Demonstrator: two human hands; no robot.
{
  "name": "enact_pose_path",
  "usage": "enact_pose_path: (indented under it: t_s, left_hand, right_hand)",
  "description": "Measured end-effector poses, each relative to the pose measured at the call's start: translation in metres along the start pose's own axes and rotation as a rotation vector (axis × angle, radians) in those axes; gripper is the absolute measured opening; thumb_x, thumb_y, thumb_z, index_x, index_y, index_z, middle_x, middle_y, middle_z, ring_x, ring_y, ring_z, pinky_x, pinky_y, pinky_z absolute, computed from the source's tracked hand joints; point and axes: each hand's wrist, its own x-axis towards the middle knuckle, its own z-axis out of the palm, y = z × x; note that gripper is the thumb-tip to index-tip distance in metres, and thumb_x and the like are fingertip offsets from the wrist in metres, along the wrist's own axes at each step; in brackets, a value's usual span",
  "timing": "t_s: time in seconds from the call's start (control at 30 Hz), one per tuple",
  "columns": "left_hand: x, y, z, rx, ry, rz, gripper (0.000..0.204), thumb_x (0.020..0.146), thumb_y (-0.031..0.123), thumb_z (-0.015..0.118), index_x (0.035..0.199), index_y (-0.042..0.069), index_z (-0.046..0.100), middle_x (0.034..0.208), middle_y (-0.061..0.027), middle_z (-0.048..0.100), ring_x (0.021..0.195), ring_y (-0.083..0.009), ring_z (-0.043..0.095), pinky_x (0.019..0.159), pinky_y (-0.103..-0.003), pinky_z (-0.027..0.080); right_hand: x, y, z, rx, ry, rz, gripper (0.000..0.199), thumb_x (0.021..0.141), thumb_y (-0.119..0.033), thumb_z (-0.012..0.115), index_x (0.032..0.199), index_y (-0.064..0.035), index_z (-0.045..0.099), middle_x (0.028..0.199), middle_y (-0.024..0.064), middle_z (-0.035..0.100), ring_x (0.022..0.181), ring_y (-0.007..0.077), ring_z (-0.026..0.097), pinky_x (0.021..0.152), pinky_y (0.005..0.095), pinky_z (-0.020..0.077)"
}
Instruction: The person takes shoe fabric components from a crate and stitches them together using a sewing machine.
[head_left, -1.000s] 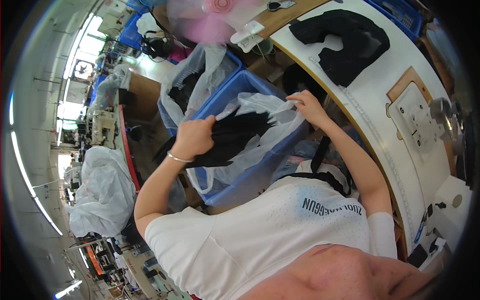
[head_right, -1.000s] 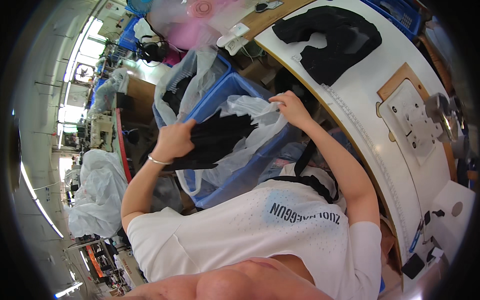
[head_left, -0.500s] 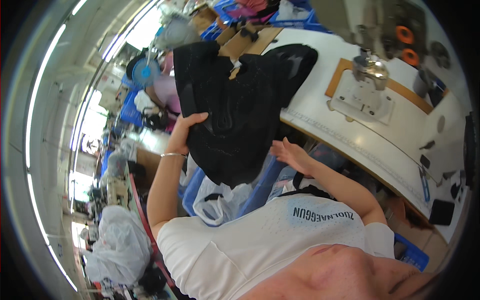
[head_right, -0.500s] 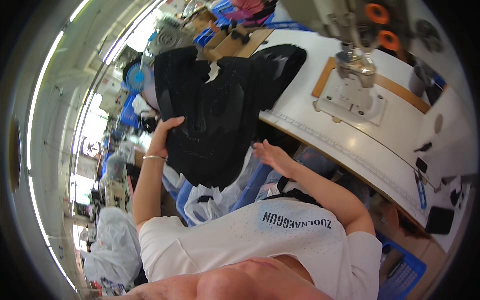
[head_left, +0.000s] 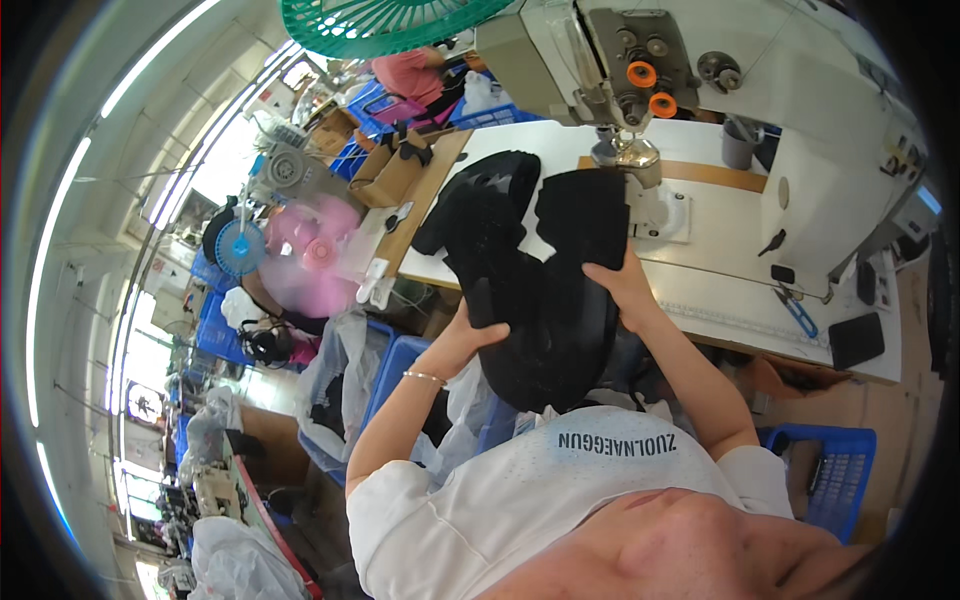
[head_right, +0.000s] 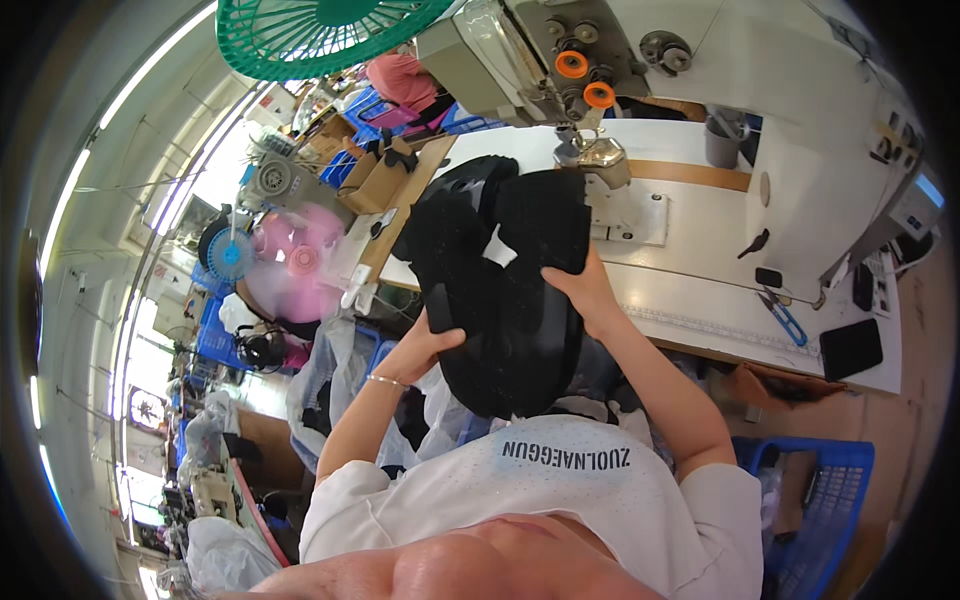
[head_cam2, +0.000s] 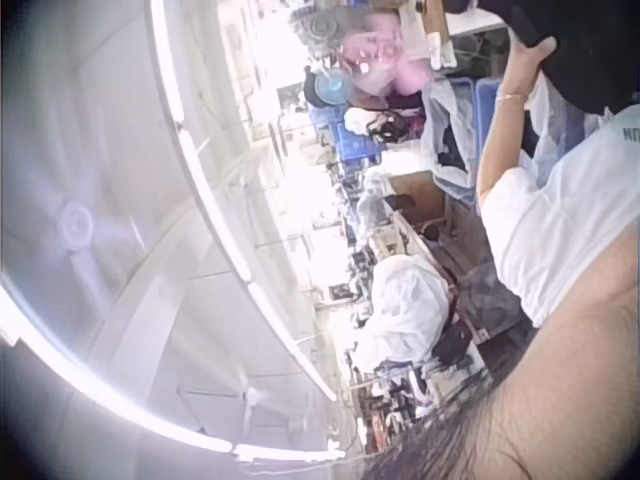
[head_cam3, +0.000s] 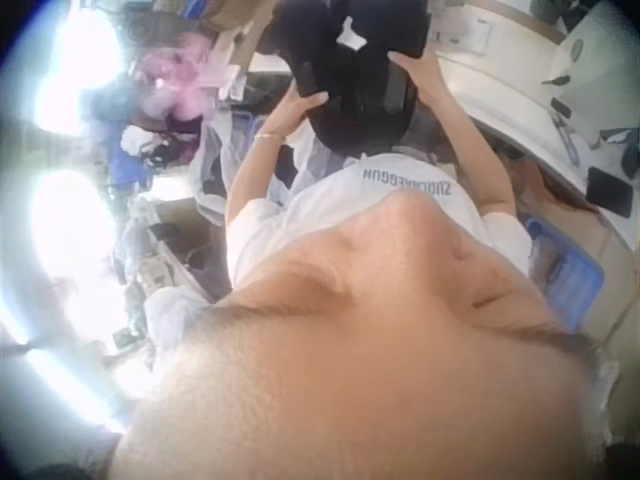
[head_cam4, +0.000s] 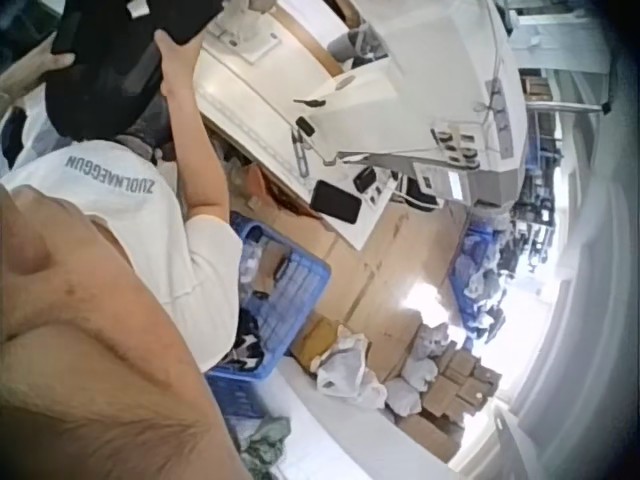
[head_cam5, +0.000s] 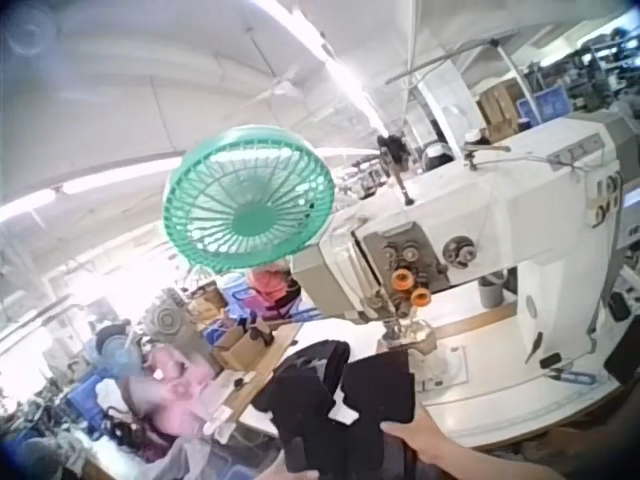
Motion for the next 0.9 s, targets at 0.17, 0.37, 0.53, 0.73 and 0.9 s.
enact_pose_path:
  t_s: [0.17, 0.37, 0.53, 0.73, 0.9]
  left_hand:
    - [0.071, 0.023, 0.028, -0.195, -0.047, -0.093, 0.061, 0.083, 0.007, 0.075, 0.136, 0.003, 0.047, 0.126, -0.0086, 0.06, 0.114, -0.0208, 0.06, 0.099, -0.036, 0.048]
    - [0.176, 0.011, 0.05, -0.272, -0.001, -0.004, 0.04, 0.085, 0.017, 0.077, 0.12, 0.002, 0.061, 0.107, -0.0084, 0.068, 0.091, -0.0178, 0.067, 0.077, -0.032, 0.057]
    - [0.282, -0.001, 0.07, -0.145, -0.091, 0.065, 0.067, 0.079, 0.031, 0.083, 0.129, -0.004, 0.055, 0.106, -0.0094, 0.067, 0.089, -0.0178, 0.065, 0.077, -0.03, 0.054]
    - [0.217, -0.032, 0.074, -0.065, 0.197, 0.154, 0.093, 0.089, 0.043, 0.07, 0.153, 0.0, 0.018, 0.149, -0.0226, 0.037, 0.136, -0.0279, 0.04, 0.11, -0.036, 0.034]
    - [0.152, -0.016, 0.123, -0.104, 0.034, 0.246, 0.085, 0.091, 0.033, 0.069, 0.152, -0.004, 0.023, 0.15, -0.0209, 0.038, 0.137, -0.0273, 0.039, 0.112, -0.036, 0.032]
  right_hand:
    - [-0.034, 0.008, -0.028, -0.195, 0.286, -0.136, 0.069, 0.079, -0.004, 0.073, 0.14, -0.0011, 0.042, 0.127, 0.0117, 0.058, 0.116, 0.0221, 0.056, 0.101, 0.0344, 0.0446]
    - [-0.034, -0.033, -0.087, 0.086, 0.561, -0.267, 0.054, 0.082, -0.001, 0.069, 0.132, -0.0007, 0.049, 0.117, 0.0114, 0.063, 0.102, 0.0231, 0.064, 0.089, 0.0354, 0.0523]
    - [0.043, -0.06, -0.127, -0.053, 0.446, -0.121, 0.06, 0.084, -0.014, 0.072, 0.136, -0.0012, 0.044, 0.12, 0.0123, 0.06, 0.105, 0.0241, 0.061, 0.089, 0.0372, 0.0516]
    - [-0.012, -0.032, -0.096, -0.322, 0.665, -0.23, 0.084, 0.091, -0.031, 0.069, 0.154, -0.0022, 0.02, 0.156, 0.0191, 0.026, 0.144, 0.0287, 0.026, 0.116, 0.0402, 0.0246]
    - [-0.03, 0.003, -0.052, -0.664, 0.651, -0.309, 0.081, 0.096, -0.032, 0.061, 0.155, -0.0017, 0.015, 0.161, 0.0177, 0.016, 0.15, 0.0273, 0.013, 0.12, 0.0377, 0.0132]
